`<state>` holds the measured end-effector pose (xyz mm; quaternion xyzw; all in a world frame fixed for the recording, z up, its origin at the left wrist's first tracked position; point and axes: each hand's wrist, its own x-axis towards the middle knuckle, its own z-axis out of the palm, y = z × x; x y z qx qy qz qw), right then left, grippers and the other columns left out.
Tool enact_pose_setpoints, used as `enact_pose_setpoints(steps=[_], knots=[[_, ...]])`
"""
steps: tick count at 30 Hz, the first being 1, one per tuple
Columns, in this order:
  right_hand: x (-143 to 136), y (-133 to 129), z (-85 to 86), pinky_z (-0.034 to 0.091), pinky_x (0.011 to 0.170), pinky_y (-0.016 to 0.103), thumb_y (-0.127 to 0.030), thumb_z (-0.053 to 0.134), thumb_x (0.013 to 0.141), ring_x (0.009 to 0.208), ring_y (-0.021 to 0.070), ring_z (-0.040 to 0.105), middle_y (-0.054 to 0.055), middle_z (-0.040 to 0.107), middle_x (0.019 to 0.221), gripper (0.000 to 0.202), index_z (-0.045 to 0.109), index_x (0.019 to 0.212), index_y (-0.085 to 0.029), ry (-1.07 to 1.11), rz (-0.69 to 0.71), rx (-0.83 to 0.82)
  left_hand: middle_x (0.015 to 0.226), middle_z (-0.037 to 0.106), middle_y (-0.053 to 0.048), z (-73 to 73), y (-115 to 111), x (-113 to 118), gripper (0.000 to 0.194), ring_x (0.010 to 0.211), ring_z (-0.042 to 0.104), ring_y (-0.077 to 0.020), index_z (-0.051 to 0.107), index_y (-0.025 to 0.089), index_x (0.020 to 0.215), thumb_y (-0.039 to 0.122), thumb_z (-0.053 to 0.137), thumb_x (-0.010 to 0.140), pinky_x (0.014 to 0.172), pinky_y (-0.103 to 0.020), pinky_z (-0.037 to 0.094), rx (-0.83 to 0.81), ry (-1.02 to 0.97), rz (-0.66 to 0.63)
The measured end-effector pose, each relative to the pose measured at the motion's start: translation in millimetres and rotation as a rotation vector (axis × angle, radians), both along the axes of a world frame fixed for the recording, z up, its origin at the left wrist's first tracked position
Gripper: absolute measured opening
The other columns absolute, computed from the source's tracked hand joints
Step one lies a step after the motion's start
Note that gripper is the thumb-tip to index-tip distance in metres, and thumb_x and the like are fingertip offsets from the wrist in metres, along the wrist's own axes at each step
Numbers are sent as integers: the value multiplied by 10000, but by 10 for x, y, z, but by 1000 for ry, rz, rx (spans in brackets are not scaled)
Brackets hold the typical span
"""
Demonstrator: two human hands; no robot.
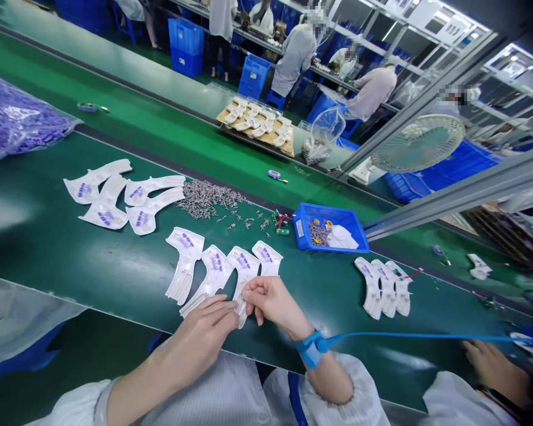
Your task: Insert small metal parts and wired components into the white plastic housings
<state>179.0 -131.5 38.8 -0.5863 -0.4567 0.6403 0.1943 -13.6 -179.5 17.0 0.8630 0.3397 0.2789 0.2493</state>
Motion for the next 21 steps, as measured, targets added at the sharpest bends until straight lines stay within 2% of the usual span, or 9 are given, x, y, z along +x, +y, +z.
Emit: enact_pose_setpoints(steps=[5,12,17,19,21], knots=[[-10,22,36,302,317,171,-318,617,746,297,67,457,-22,635,514,159,581,716,-167,-88,5,19,955,729,-61,4,16,-14,344,958,699,-205,617,184,970,-29,355,905,970,-435,541,18,-76,34],[-12,13,39,292,315,181,-270,541,834,292,80,425,-70,594,495,65,535,815,-207,-215,139,76,956,724,-64,-35,11,-14,306,941,696,-195,606,173,963,-3,357,937,978,-440,531,-21,-90,32],[-35,-37,68,358,435,201,-230,541,861,372,97,464,-89,542,483,18,524,853,-228,-359,181,235,998,731,-72,-63,8,7,325,976,699,-203,600,167,981,-30,350,911,967,-438,545,-14,-90,29],[38,-31,85,384,492,211,-230,587,845,451,108,499,-71,533,509,57,548,805,-218,-380,147,327,1019,732,-79,-68,-9,20,342,1005,698,-211,600,167,980,-41,340,899,976,-446,546,-15,-70,38],[174,-3,96,408,531,226,-255,606,851,539,127,533,-38,560,586,93,569,781,-207,-377,16,443,1057,733,-87,-71,-33,19,363,1047,693,-225,605,169,1003,-41,327,899,996,-472,538,-23,-27,46]])
